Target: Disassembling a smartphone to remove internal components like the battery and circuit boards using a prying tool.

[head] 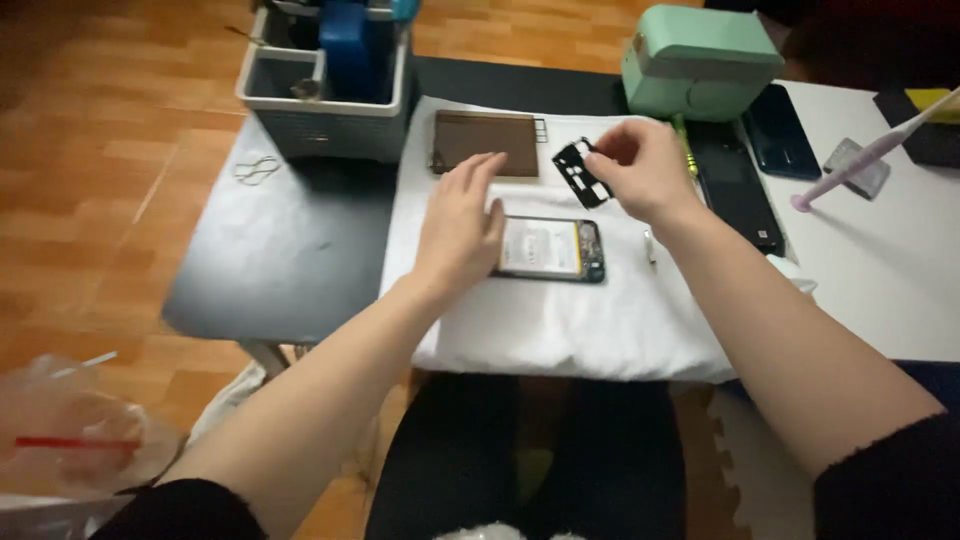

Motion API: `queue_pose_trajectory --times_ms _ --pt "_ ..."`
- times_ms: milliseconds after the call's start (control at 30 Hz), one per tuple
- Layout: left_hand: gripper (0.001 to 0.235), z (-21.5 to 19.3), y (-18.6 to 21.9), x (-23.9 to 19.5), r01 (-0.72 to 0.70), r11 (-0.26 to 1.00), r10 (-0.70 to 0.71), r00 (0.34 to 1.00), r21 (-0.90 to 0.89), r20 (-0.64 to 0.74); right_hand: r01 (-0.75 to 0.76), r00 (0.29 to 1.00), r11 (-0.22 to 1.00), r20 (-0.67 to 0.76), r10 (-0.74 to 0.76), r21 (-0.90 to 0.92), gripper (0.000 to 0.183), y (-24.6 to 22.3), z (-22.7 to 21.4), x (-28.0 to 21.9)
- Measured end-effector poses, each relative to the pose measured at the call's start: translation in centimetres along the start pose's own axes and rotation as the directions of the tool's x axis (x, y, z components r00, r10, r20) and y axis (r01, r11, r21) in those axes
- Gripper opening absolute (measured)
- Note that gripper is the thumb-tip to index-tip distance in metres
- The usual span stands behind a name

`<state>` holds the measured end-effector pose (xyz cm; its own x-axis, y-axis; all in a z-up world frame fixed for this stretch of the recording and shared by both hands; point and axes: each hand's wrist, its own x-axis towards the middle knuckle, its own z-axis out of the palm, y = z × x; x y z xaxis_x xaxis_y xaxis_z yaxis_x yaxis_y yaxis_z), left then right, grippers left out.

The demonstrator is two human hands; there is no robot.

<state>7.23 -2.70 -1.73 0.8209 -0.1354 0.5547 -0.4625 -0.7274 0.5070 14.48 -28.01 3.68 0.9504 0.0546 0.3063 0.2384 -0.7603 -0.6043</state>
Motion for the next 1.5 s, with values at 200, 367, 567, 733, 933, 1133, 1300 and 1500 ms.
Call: queue_pose_trajectory --times_ms 200,367,567,733,933,1133,1300,1500 --pt "0.046 -5.7 -3.2 -4.1 0.165 0.980 -0.174 0.982 0.110 0.076 -0.341 0.931 0.878 -0.011 0.365 0.335 0.032 1.1 -1.7 -1.7" --pt "0.039 -6.8 -1.4 -5.6 0.073 0.989 -0.086 0.992 0.127 0.098 -0.430 0.873 0.812 -0.049 0.486 0.394 0.042 3.1 -1.0 0.4" --pt "0.036 -6.9 0.2 -4.5 -0.083 0.977 0.052 0.987 0.199 0.154 -0.437 0.878 0.771 0.034 0.477 0.463 0.044 4.0 2.9 3.3" --pt "0.036 -5.1 -1.6 -3.7 -0.090 0.979 0.051 0.977 0.185 0.206 -0.499 0.855 0.692 0.164 0.493 0.521 0.039 3.7 2.6 3.6" --pt "0.020 -4.3 -3.3 -2.6 -0.236 0.968 0.217 0.959 0.087 0.182 -0.269 0.954 0.953 0.098 0.284 -0.142 0.015 4.3 -1.9 6.7" --pt "0.032 -5.3 -2.7 -2.9 -0.304 0.947 0.289 0.948 0.104 0.137 0.117 0.977 0.976 0.198 -0.080 -0.186 0.025 6.1 -0.5 10.1" --pt "0.028 -5.0 -2.9 -3.0 -0.336 0.936 0.321 0.937 0.105 0.140 0.194 0.956 0.881 0.286 -0.070 -0.432 0.019 7.2 1.2 12.2" --pt "0.023 -4.6 -3.4 -3.1 -0.324 0.944 0.311 0.939 0.071 0.145 0.149 0.945 0.866 0.326 0.017 -0.477 0.025 7.3 1.6 13.6"
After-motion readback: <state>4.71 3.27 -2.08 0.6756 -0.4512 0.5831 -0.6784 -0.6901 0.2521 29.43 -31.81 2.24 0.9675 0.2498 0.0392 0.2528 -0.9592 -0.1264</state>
